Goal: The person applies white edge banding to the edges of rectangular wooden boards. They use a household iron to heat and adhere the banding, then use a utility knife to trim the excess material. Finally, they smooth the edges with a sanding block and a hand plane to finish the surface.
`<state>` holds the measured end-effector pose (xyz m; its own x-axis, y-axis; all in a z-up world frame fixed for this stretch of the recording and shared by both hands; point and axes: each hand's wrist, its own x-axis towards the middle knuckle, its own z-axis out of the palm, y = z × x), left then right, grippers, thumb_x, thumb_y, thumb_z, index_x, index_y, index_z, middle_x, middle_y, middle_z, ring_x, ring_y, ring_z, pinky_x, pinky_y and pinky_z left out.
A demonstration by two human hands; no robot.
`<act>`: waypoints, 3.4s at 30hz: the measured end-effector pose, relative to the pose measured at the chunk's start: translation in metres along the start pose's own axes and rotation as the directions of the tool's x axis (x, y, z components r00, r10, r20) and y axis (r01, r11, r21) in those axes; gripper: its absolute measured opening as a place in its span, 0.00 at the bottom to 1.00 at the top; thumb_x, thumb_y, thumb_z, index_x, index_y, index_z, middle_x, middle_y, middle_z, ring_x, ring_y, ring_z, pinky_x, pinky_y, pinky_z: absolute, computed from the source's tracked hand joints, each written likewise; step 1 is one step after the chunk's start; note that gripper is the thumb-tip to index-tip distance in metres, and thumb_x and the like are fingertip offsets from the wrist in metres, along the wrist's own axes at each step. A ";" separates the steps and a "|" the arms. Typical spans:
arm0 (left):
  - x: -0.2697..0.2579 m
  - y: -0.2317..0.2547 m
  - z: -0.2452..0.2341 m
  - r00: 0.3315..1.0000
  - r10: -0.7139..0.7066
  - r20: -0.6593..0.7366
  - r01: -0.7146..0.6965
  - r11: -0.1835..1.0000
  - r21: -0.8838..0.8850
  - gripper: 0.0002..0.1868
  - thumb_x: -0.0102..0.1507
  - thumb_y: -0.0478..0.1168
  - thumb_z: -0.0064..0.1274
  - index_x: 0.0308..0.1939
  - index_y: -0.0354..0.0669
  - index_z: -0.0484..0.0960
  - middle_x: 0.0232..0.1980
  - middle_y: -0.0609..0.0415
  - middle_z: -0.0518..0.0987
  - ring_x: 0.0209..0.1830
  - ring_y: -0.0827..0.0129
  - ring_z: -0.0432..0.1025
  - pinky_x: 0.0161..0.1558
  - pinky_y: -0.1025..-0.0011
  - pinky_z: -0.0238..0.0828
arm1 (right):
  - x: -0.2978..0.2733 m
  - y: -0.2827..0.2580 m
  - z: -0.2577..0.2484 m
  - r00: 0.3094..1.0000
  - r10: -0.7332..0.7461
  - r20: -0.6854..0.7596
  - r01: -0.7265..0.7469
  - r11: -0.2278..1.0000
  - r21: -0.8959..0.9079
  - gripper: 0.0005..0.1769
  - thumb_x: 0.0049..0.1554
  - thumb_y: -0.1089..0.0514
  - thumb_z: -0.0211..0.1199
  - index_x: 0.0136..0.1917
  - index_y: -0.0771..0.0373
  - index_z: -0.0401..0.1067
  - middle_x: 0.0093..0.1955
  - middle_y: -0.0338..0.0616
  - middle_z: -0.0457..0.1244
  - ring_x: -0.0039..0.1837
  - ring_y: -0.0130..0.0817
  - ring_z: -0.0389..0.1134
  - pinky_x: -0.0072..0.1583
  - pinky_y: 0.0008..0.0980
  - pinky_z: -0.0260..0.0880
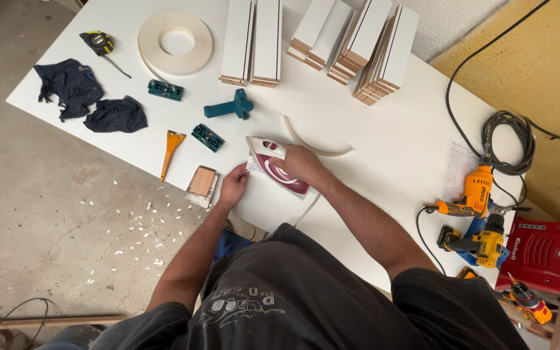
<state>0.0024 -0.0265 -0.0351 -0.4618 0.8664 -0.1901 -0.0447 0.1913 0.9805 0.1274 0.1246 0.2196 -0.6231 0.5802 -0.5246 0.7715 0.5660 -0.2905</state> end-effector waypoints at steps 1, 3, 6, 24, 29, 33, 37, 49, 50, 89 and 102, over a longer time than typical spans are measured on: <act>0.001 -0.004 0.000 1.000 -0.001 -0.003 0.001 1.000 0.000 0.20 0.70 0.32 0.45 0.65 0.44 0.79 0.63 0.47 0.80 0.67 0.61 0.70 0.72 0.56 0.61 | 0.002 0.002 0.002 1.000 -0.003 0.002 0.003 1.000 -0.001 0.38 0.61 0.34 0.55 0.62 0.75 0.71 0.55 0.70 0.68 0.62 0.66 0.69 0.61 0.58 0.71; 0.005 -0.010 0.001 1.000 0.009 -0.003 -0.009 1.000 -0.007 0.20 0.70 0.32 0.45 0.65 0.43 0.79 0.63 0.46 0.80 0.68 0.59 0.70 0.71 0.55 0.61 | 0.006 0.006 0.005 1.000 -0.013 0.000 0.013 1.000 -0.006 0.39 0.61 0.33 0.54 0.61 0.75 0.71 0.55 0.70 0.68 0.62 0.67 0.69 0.61 0.58 0.70; 0.002 -0.012 0.001 1.000 -0.011 0.001 0.011 1.000 -0.028 0.20 0.70 0.32 0.45 0.65 0.44 0.79 0.64 0.48 0.80 0.67 0.62 0.70 0.71 0.57 0.61 | 0.008 -0.002 0.004 1.000 0.003 0.000 -0.003 1.000 0.014 0.38 0.60 0.34 0.55 0.60 0.73 0.72 0.54 0.68 0.69 0.62 0.66 0.69 0.61 0.57 0.71; 0.004 -0.008 -0.002 1.000 -0.023 0.004 0.023 0.998 0.050 0.17 0.68 0.34 0.48 0.61 0.46 0.81 0.59 0.50 0.83 0.64 0.62 0.74 0.68 0.58 0.65 | 0.033 -0.035 0.012 0.999 -0.043 0.015 0.043 0.999 -0.026 0.38 0.60 0.33 0.55 0.60 0.73 0.71 0.54 0.66 0.69 0.61 0.64 0.70 0.60 0.56 0.72; 0.009 -0.024 0.001 1.000 0.001 0.015 -0.001 1.000 -0.024 0.18 0.68 0.31 0.47 0.62 0.42 0.81 0.60 0.46 0.82 0.65 0.61 0.72 0.69 0.57 0.64 | 0.033 -0.034 0.013 0.999 -0.033 0.008 0.033 0.999 0.002 0.37 0.60 0.34 0.56 0.59 0.72 0.71 0.54 0.66 0.69 0.61 0.66 0.70 0.59 0.58 0.72; 0.004 -0.010 -0.002 1.000 0.001 0.020 0.001 0.997 -0.079 0.18 0.69 0.31 0.46 0.62 0.39 0.80 0.61 0.44 0.81 0.66 0.61 0.71 0.71 0.57 0.62 | 0.031 -0.028 0.015 1.000 -0.021 0.005 0.021 1.000 0.016 0.38 0.60 0.33 0.56 0.60 0.72 0.71 0.54 0.66 0.69 0.61 0.66 0.70 0.60 0.58 0.72; 0.000 0.002 -0.001 1.000 0.009 0.030 -0.005 0.991 -0.133 0.19 0.69 0.30 0.46 0.64 0.35 0.77 0.63 0.42 0.79 0.67 0.61 0.70 0.72 0.56 0.61 | 0.028 -0.014 0.017 1.000 0.004 -0.018 -0.004 1.000 0.011 0.37 0.59 0.32 0.57 0.58 0.70 0.73 0.53 0.65 0.69 0.60 0.66 0.70 0.59 0.59 0.72; 0.015 -0.004 0.017 0.971 -0.234 -0.054 0.195 0.900 -0.390 0.09 0.68 0.42 0.59 0.44 0.40 0.82 0.34 0.52 0.82 0.33 0.73 0.78 0.40 0.77 0.81 | -0.010 0.017 0.000 0.999 0.026 -0.032 -0.024 0.999 0.046 0.36 0.61 0.36 0.56 0.60 0.74 0.72 0.55 0.70 0.68 0.62 0.68 0.69 0.62 0.60 0.70; 0.017 -0.002 0.018 0.968 -0.249 -0.044 0.214 0.899 -0.383 0.09 0.68 0.41 0.59 0.43 0.39 0.83 0.33 0.51 0.82 0.32 0.73 0.79 0.39 0.77 0.82 | -0.010 0.023 0.002 0.999 0.031 -0.032 -0.029 0.999 0.041 0.37 0.61 0.35 0.55 0.61 0.73 0.72 0.56 0.69 0.68 0.63 0.67 0.69 0.62 0.59 0.70; 0.006 0.043 0.084 0.863 -0.484 -0.145 0.421 0.848 -0.322 0.24 0.64 0.57 0.62 0.34 0.38 0.80 0.31 0.47 0.82 0.26 0.68 0.79 0.30 0.73 0.84 | -0.101 0.205 -0.015 0.977 0.213 -0.017 -0.214 0.977 -0.006 0.36 0.62 0.33 0.55 0.62 0.69 0.71 0.55 0.64 0.69 0.61 0.64 0.71 0.61 0.55 0.72; 0.003 0.014 0.068 0.911 -0.333 -0.241 0.291 0.937 -0.195 0.17 0.61 0.53 0.70 0.38 0.47 0.83 0.32 0.55 0.79 0.29 0.72 0.74 0.33 0.75 0.77 | -0.061 0.159 -0.001 0.990 0.138 -0.018 -0.138 0.990 0.010 0.35 0.61 0.34 0.56 0.62 0.68 0.72 0.54 0.62 0.69 0.60 0.63 0.71 0.59 0.54 0.73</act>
<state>0.0610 0.0106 -0.0256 -0.6197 0.6147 -0.4880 -0.3491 0.3410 0.8729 0.2881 0.1796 0.2065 -0.5130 0.6634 -0.5447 0.8513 0.4746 -0.2237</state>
